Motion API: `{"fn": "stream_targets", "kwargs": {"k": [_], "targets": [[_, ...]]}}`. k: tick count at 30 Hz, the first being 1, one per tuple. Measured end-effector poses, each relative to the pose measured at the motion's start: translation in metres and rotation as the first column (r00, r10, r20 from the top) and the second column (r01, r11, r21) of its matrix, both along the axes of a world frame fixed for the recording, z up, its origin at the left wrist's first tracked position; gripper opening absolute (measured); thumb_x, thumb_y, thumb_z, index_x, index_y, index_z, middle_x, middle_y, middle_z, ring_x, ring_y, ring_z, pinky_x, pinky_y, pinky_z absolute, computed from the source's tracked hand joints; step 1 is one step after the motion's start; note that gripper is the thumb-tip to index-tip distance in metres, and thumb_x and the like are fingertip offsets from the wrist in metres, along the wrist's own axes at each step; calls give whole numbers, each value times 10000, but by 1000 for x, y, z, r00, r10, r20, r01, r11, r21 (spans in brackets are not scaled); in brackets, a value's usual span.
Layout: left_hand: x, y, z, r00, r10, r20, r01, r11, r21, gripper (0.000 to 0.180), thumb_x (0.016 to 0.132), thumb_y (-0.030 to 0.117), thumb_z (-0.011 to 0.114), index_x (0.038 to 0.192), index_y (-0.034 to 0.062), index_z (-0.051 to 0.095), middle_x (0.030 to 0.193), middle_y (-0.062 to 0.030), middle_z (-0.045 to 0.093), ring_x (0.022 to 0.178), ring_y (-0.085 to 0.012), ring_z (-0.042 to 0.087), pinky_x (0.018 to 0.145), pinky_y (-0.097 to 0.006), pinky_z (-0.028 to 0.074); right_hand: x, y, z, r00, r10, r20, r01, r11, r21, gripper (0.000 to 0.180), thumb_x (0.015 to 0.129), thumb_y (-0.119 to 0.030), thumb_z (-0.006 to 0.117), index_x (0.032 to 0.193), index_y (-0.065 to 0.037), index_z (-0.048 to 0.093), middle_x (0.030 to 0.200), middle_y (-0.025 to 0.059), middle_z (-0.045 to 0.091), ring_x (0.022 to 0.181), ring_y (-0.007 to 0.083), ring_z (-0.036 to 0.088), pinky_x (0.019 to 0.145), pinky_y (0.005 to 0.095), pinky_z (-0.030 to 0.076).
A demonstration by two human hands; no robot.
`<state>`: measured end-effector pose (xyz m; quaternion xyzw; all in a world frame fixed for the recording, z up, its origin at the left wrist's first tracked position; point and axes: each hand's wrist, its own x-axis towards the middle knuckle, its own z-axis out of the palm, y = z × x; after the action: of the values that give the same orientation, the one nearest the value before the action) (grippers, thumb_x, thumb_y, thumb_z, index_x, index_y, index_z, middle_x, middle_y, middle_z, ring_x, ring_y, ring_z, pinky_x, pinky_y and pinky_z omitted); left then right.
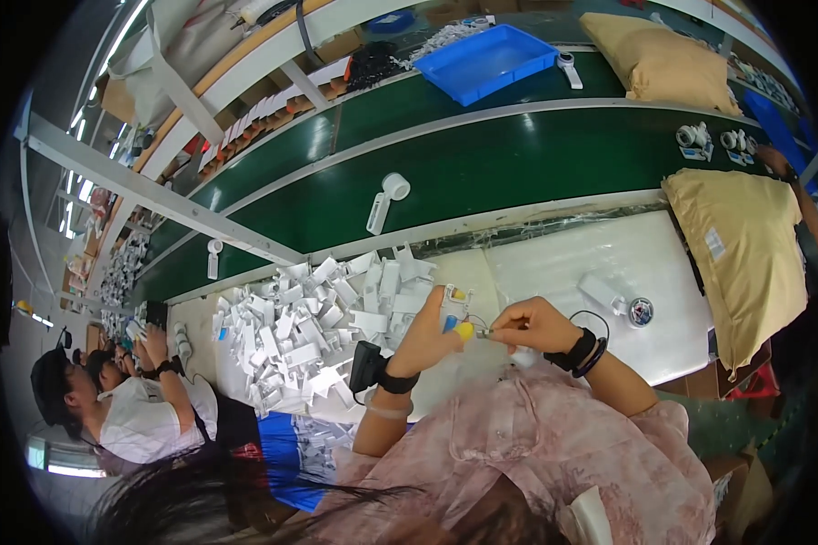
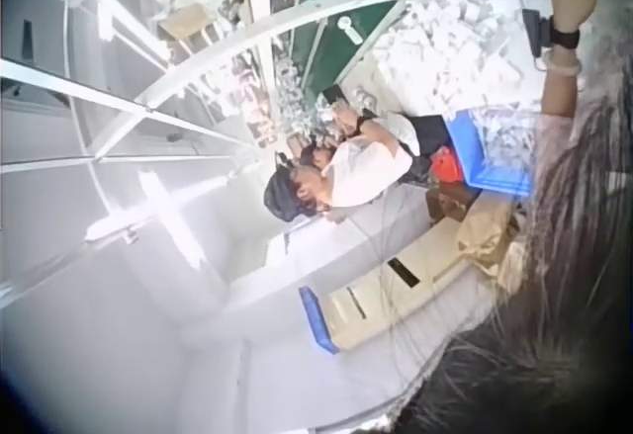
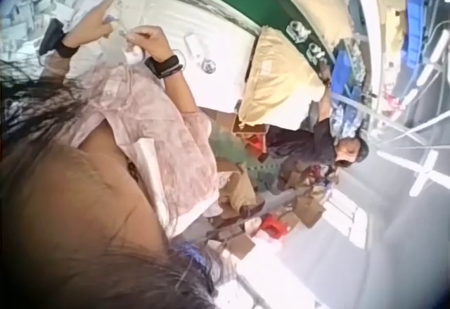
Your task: The person assembles handheld fans by joining a base and a fan head together before placing the finished unit on a conveyor belt. This process is repeated multiple times using components from the workspace.
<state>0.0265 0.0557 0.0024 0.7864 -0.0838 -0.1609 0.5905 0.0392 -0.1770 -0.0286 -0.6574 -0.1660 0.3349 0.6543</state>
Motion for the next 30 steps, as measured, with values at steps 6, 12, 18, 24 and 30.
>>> {"fn": "stream_targets", "kwargs": {"k": [6,12,18,24,30], "targets": [[-16,-7,-30,975,71,-212,-154,900,-408,229,978,98,391,1204,59,376,898,-100,543,634,-151,562,550,-298,506,-12,22,13,445,-227,866,484,875,-19,84,780,-41,690,837,-43,629,734,81,625,613,235,592,554,321,468],[-18,-24,-25,968,98,-231,-208,830,-517,336,878,-28,377,1204,55,367,916,-87,543,628,-119,553,543,-271,517,-14,29,11,487,-379,787,498,860,106,97,789,-25,675,875,-59,645,772,67,643,681,242,594,623,333,467],[-25,-30,-17,987,66,-149,-136,836,-532,391,838,-71,377,1218,17,347,921,-89,532,646,-117,542,571,-256,498,-11,25,17,330,-258,908,396,911,115,170,744,-20,696,899,-82,663,842,56,650,740,240,584,704,349,464],[-29,-32,-17,992,85,-96,-120,870,-478,377,828,-66,378,1198,3,357,890,-90,543,656,-111,559,570,-253,500,-15,26,19,219,-260,941,441,886,142,216,707,-36,735,902,-107,675,857,26,632,771,240,558,708,335,458],[-30,-31,-12,997,71,-43,-81,926,-368,347,833,-26,410,1176,4,365,840,-93,567,641,-117,583,565,-263,509,-15,25,18,186,-271,945,432,886,169,230,696,-32,751,903,-104,680,854,18,628,756,226,540,694,320,445]]}}
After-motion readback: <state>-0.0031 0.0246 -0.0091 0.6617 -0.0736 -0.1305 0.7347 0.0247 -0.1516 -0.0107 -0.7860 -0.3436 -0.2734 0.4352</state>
